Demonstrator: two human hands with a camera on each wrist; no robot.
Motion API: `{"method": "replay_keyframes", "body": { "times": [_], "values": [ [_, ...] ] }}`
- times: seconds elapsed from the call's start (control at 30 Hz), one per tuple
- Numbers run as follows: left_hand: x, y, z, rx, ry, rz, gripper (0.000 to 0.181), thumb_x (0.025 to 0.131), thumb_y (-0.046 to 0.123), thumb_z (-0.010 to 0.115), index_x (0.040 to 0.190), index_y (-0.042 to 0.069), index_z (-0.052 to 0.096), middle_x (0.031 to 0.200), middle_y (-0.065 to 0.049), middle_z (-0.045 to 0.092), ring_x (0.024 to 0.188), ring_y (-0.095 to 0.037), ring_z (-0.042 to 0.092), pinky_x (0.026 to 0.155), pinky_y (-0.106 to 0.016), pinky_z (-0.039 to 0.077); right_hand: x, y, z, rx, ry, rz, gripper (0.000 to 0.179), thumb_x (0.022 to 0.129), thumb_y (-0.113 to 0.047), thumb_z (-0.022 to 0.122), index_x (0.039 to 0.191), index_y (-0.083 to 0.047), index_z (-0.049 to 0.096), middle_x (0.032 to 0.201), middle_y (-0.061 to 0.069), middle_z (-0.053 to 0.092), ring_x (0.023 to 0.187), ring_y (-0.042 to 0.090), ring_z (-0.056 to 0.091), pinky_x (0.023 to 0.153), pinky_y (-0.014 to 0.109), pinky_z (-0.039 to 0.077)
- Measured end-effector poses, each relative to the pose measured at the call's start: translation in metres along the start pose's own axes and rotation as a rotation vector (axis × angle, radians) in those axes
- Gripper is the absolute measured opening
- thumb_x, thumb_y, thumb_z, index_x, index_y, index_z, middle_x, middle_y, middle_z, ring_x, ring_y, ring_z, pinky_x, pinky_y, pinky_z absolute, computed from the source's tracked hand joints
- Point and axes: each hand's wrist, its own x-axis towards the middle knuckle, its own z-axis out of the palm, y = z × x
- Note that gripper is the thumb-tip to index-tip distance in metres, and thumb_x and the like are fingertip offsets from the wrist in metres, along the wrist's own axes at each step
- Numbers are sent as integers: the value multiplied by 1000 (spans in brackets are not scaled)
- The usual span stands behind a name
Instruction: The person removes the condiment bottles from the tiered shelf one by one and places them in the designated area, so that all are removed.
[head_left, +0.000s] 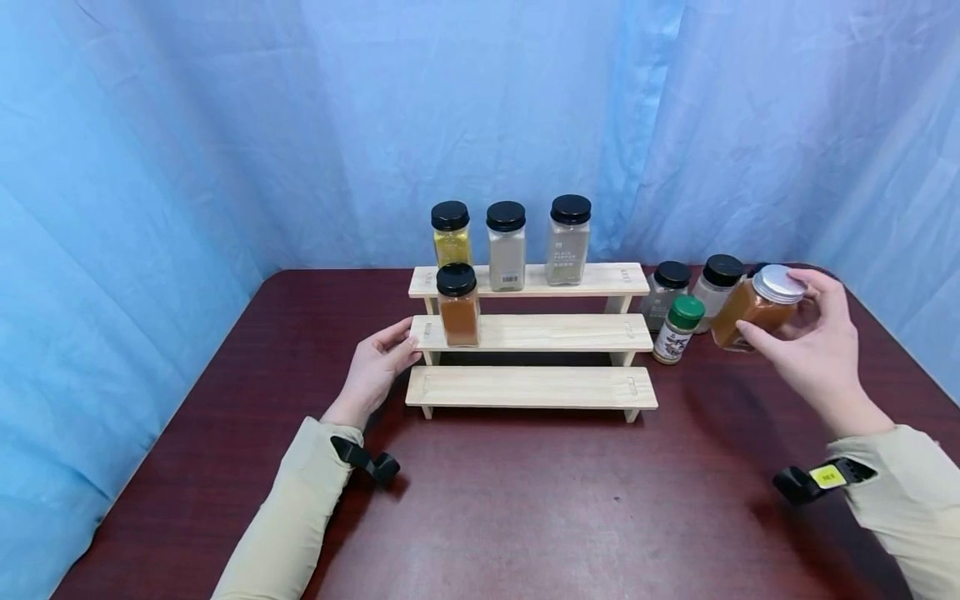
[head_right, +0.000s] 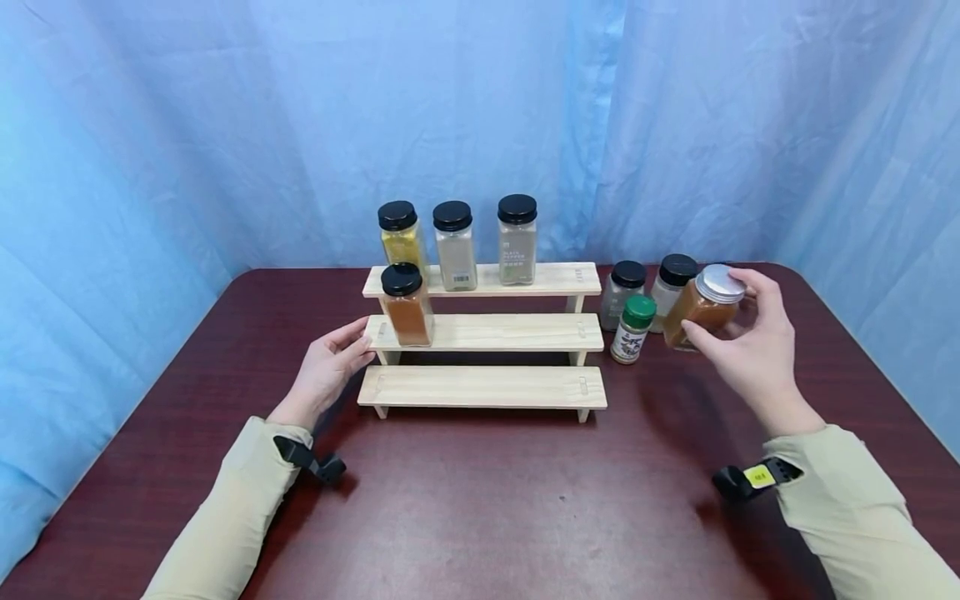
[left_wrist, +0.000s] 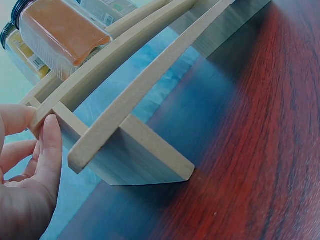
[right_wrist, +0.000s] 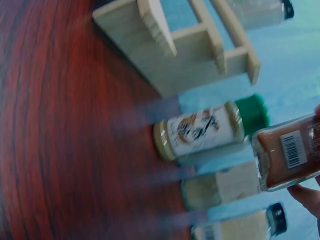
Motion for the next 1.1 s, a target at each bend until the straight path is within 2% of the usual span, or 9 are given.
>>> {"method": "replay_keyframes", "body": {
  "times": [0.23, 0.43, 0.83, 0.97, 1.1],
  "values": [
    [1, -1, 0, -15, 4, -5, 48, 95, -4, 50, 141, -2, 40, 98, -1, 51, 80, -1, 60, 74, -14, 55, 1, 23, 1, -109, -111, 66, 76, 78, 2, 71, 141, -16, 33, 109, -23, 35, 95, -13, 43, 73, -4, 39],
    [1, -1, 0, -5, 6, -5, 48, 95, -3, 51, 141, -1, 41, 100, -2, 50, 80, -1, 59, 74, -14, 55, -1, 32, 6, -159, -162, 59, 77, 79, -1, 72, 142, -10, 29, 113, -8, 39, 92, -17, 39, 71, -6, 36],
    [1, -2, -1, -10, 5, -6, 48, 95, -3, 51, 142, 0, 41, 99, -3, 51, 82, -2, 59, 75, -15, 55, 0, 40, 12, -186, -211, 66, 74, 80, -1, 71, 139, -2, 26, 123, 25, 40, 86, -19, 34, 64, -5, 35],
    [1, -2, -1, -7, -2, 1, 48, 95, -3, 50, 142, -1, 40, 99, -3, 51, 82, -1, 59, 75, -14, 55, 0, 44, 13, -196, -210, 56, 75, 78, 1, 72, 138, -2, 28, 123, 27, 41, 82, -16, 35, 60, -3, 34],
    [2, -2, 0, -16, 1, -1, 48, 95, -4, 50, 142, -2, 40, 98, -2, 51, 81, -1, 60, 75, -14, 55, 0, 45, 15, -213, -195, 45, 74, 75, 3, 73, 137, -3, 31, 119, 24, 44, 75, -12, 37, 56, 0, 33]
  ]
}}
